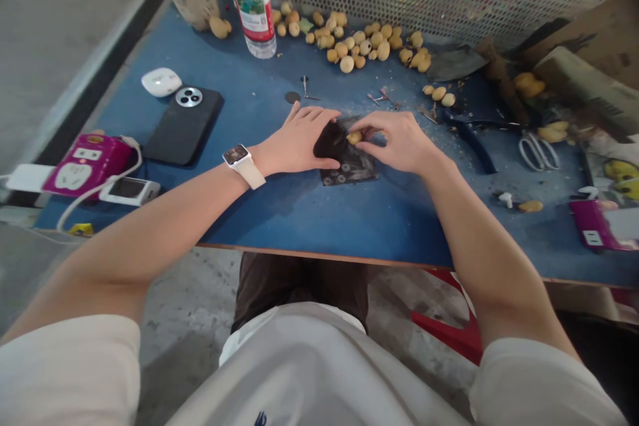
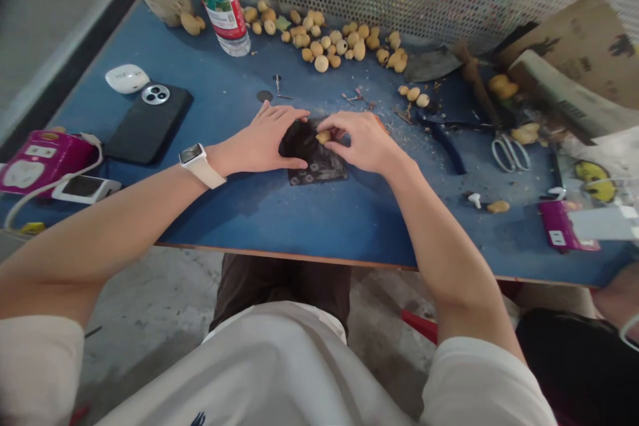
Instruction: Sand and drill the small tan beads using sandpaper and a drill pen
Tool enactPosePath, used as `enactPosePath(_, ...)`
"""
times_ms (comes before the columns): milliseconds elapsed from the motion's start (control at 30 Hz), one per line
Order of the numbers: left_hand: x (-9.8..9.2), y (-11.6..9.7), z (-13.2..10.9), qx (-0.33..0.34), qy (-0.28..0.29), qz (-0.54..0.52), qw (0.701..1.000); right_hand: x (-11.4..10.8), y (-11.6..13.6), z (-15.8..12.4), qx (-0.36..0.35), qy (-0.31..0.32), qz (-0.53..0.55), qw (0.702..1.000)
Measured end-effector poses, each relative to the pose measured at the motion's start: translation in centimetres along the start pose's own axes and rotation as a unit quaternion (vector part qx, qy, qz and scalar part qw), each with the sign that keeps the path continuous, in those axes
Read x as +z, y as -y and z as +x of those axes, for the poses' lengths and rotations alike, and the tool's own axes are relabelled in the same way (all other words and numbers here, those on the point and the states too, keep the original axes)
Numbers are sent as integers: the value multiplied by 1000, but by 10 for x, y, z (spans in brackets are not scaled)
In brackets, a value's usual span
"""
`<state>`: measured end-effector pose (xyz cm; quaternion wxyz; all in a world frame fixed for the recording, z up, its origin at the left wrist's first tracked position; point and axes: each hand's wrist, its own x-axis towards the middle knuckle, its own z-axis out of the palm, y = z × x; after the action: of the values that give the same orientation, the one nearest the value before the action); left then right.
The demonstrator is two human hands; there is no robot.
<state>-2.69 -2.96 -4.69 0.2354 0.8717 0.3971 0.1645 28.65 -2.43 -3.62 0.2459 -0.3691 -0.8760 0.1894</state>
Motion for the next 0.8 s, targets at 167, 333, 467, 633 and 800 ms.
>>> enactPosePath(167,-5,3,2,19,7,-4,1000,1,1,1,-24,3,-7,1000)
enactPosePath(333,-4,2,1,14,7,0,1000,8,0,8,-16,8,-18,1000)
enactPosePath(467,-5,2,1,10,10,4,1000,7,1,14,-6,-2,-20,1000)
enactPosePath(633,-6,4,4,3,17,6,1000,6,1,18,-12,40,3,999)
enactPosePath(800,-6,5,7,1,18,12,1000,12,-3,27,16,-21,-16,1000)
